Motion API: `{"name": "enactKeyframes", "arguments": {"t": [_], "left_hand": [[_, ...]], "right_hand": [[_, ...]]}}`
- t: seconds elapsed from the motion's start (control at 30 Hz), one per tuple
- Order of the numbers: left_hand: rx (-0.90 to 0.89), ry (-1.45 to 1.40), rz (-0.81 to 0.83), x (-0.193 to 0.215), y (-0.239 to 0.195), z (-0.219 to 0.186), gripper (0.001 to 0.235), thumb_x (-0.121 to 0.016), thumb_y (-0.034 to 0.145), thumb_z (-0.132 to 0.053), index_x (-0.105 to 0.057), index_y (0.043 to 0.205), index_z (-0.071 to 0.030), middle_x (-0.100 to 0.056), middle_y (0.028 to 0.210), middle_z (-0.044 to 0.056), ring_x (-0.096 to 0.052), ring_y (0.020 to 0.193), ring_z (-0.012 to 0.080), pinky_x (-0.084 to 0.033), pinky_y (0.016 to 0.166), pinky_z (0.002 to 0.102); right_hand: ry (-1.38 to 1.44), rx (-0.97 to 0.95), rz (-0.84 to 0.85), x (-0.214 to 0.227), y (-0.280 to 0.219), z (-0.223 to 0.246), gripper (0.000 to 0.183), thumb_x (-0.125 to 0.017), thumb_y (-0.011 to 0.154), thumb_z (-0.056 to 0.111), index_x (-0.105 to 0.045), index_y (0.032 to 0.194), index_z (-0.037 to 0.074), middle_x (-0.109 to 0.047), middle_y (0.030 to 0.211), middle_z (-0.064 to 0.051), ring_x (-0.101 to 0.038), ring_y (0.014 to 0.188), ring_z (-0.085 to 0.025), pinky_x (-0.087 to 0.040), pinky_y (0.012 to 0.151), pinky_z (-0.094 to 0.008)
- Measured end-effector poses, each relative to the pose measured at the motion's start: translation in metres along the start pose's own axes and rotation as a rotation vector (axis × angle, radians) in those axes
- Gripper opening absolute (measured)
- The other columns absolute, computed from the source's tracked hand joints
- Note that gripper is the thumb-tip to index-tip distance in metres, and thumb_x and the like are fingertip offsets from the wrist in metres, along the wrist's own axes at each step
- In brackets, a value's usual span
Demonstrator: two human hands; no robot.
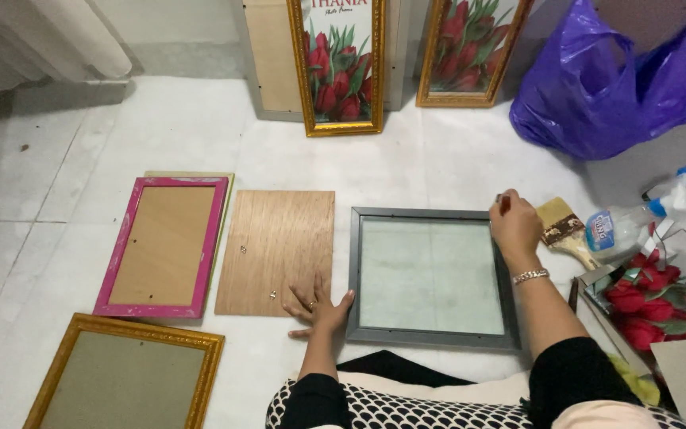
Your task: Cleaning a glass pane with a brush and spray cleaner and then assembling it into a picture frame.
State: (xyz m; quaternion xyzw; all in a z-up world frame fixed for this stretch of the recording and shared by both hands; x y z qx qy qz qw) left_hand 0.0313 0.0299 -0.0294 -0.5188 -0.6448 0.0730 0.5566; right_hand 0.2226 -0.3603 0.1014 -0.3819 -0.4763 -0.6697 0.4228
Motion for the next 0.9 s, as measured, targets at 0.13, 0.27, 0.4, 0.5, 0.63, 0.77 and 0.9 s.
{"name": "enactKeyframes", "arguments": {"t": [0.13,0.27,0.4,0.5,0.63,0.77,0.9], "left_hand": [[-0.004,-0.003,0.005,0.001,-0.002,-0.001,0.101,-0.055,0.082,-0.083,0.013,0.153,-0.059,0.043,0.16,0.004,0.032,0.145,0.0509,0.013,0.098,0.088],[-0.008,-0.02,0.013,0.005,-0.005,-0.003,0.101,-0.058,0.082,-0.081,0.011,0.153,-0.058,0.044,0.16,0.003,0.028,0.146,0.0515,0.012,0.099,0.088],[-0.032,-0.026,0.011,0.006,-0.005,-0.004,0.102,-0.057,0.082,-0.081,0.011,0.154,-0.058,0.044,0.16,0.003,0.028,0.145,0.0523,0.012,0.098,0.089],[-0.017,-0.022,0.017,0.006,-0.006,-0.002,0.103,-0.058,0.082,-0.081,0.011,0.154,-0.057,0.046,0.159,0.003,0.031,0.144,0.0525,0.013,0.097,0.089],[-0.016,-0.01,0.015,0.002,0.0,-0.001,0.101,-0.056,0.083,-0.08,0.009,0.155,-0.055,0.045,0.159,0.004,0.034,0.143,0.0521,0.014,0.095,0.089],[-0.01,0.004,-0.012,0.0,-0.003,-0.001,0.102,-0.058,0.081,-0.082,0.009,0.154,-0.057,0.042,0.161,0.004,0.031,0.144,0.0519,0.014,0.096,0.089],[-0.028,-0.032,-0.006,0.009,-0.012,-0.005,0.102,-0.058,0.081,-0.081,0.009,0.154,-0.057,0.043,0.16,0.004,0.032,0.144,0.0521,0.014,0.096,0.089]], "right_hand": [[0.416,-0.221,0.24,-0.009,-0.031,0.092,0.04,-0.069,0.089,0.035,-0.074,0.108,0.001,-0.075,0.1,-0.025,-0.071,0.102,-0.044,-0.056,0.085,-0.054],[0.678,-0.182,0.508,-0.02,-0.059,0.182,0.05,-0.073,0.081,0.048,-0.073,0.107,0.005,-0.078,0.091,-0.014,-0.077,0.09,-0.025,-0.059,0.082,-0.041],[0.569,-0.149,0.533,-0.034,-0.062,0.178,0.052,-0.073,0.087,0.046,-0.071,0.112,0.0,-0.077,0.103,-0.019,-0.072,0.106,-0.033,-0.06,0.09,-0.045],[0.495,-0.144,0.443,-0.056,-0.047,0.104,0.055,-0.078,0.084,0.04,-0.072,0.111,-0.007,-0.075,0.105,-0.026,-0.07,0.11,-0.04,-0.056,0.093,-0.051],[0.307,-0.242,0.384,-0.04,-0.021,-0.031,0.056,-0.073,0.084,0.047,-0.076,0.112,-0.002,-0.076,0.107,-0.023,-0.069,0.111,-0.04,-0.056,0.092,-0.051],[0.042,-0.186,0.237,0.032,-0.014,-0.059,0.042,-0.072,0.093,0.037,-0.077,0.107,-0.002,-0.077,0.098,-0.025,-0.074,0.1,-0.042,-0.06,0.085,-0.049],[0.244,-0.231,0.24,0.024,-0.022,-0.047,0.044,-0.073,0.092,0.043,-0.076,0.106,0.002,-0.076,0.101,-0.024,-0.07,0.107,-0.043,-0.057,0.088,-0.052]]}}
Point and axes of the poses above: each hand's wrist, its own y-axis towards the middle knuckle, its own x-axis out of the back of the hand, z = x × y, the point moved 4 cm from there along y, towards the middle knuckle
